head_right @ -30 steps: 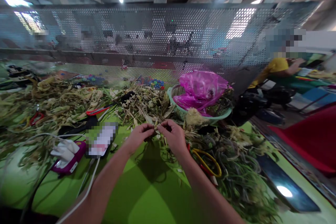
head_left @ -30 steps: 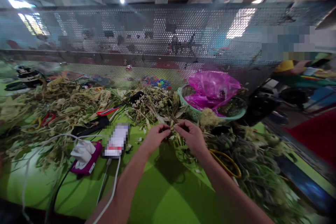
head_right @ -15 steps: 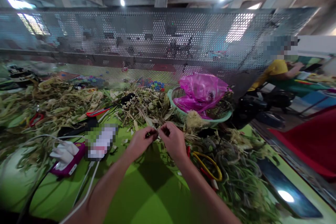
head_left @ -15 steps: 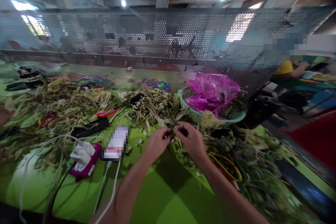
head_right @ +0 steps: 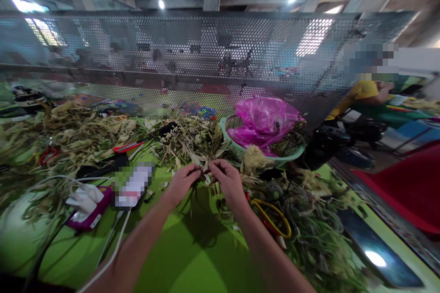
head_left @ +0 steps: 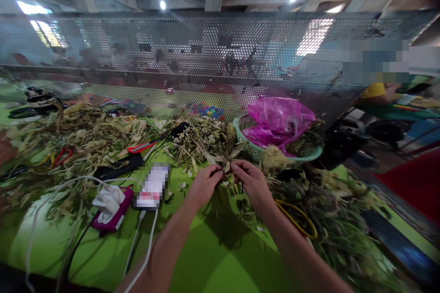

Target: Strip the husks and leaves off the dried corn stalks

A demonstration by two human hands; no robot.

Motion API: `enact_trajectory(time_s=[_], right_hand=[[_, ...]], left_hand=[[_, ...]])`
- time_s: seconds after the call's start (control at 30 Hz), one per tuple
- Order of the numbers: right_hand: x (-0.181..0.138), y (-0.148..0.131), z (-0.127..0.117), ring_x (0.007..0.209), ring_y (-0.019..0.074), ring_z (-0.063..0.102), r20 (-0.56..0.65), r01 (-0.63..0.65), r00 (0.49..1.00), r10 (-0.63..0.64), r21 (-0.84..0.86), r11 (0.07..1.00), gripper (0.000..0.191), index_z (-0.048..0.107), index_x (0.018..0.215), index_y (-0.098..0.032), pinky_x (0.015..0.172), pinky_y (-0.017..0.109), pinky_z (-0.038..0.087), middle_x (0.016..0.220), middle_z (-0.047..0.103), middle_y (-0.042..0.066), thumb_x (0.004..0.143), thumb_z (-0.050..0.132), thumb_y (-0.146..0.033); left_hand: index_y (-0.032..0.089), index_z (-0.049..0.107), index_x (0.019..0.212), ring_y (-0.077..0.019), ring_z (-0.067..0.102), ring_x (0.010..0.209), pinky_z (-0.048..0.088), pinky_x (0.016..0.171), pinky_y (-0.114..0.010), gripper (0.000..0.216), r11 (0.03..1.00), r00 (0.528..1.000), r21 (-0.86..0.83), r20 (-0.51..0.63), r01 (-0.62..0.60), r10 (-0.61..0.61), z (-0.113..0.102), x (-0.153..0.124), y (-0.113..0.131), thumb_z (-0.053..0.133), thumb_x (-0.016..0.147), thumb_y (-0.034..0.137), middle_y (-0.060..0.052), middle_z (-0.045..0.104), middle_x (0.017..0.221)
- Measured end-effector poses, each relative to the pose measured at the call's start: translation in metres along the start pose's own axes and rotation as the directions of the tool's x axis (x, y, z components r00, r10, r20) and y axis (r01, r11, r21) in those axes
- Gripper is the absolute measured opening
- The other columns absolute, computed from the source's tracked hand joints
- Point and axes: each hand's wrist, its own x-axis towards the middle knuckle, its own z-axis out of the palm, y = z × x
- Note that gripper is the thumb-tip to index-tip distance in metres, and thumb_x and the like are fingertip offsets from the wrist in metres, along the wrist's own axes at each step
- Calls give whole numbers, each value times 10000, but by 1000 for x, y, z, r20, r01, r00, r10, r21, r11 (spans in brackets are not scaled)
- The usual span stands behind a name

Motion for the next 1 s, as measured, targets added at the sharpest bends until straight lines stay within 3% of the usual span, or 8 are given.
enact_trajectory(time_s=[0.13, 0.27, 0.67, 0.83, 1.0], right_hand=[[0, -1, 0, 586, 122, 479, -3, -49, 999, 49, 73, 996, 293, 678, 855, -183, 528, 240, 391, 742, 625, 15, 709, 707, -435], [-1, -2, 1, 592, 122, 499, 27, -75, 997, 72, 103, 992, 289, 686, 845, -176, 532, 240, 389, 724, 631, 15, 680, 736, -408], [-5, -12, 1, 593, 127, 532, 136, -93, 988, 71, 165, 982, 206, 639, 776, -177, 600, 274, 446, 678, 597, -7, 651, 747, -299], [-7, -19, 2, 591, 128, 510, 159, -71, 986, 41, 186, 980, 214, 604, 750, -195, 574, 275, 433, 692, 559, -16, 660, 732, -340], [-5, -17, 1, 618, 148, 528, 185, -46, 982, 29, 90, 995, 266, 574, 789, -205, 616, 293, 445, 691, 560, -10, 686, 713, -408]], left_hand=[[138, 682, 887, -126, 545, 712, 410, 699, -245, 239, 941, 990, -307, 68, 142, -127, 0, 0, 0, 614, 781, 341, -30, 648, 784], [129, 689, 902, -115, 558, 675, 426, 681, -239, 284, 848, 971, -473, 131, 239, -200, 1, -1, 1, 692, 720, 347, -37, 655, 762], [110, 703, 795, -116, 576, 621, 429, 641, -235, 305, 807, 950, -502, 164, 311, -264, -1, -1, 8, 771, 632, 358, -49, 678, 700], [104, 701, 784, -129, 594, 630, 448, 641, -250, 290, 767, 932, -529, 202, 363, -302, -3, -4, 12, 793, 604, 312, -62, 680, 690], [112, 695, 805, -121, 575, 615, 460, 650, -268, 326, 757, 927, -535, 197, 375, -320, -4, -5, 12, 809, 590, 328, -55, 665, 696]])
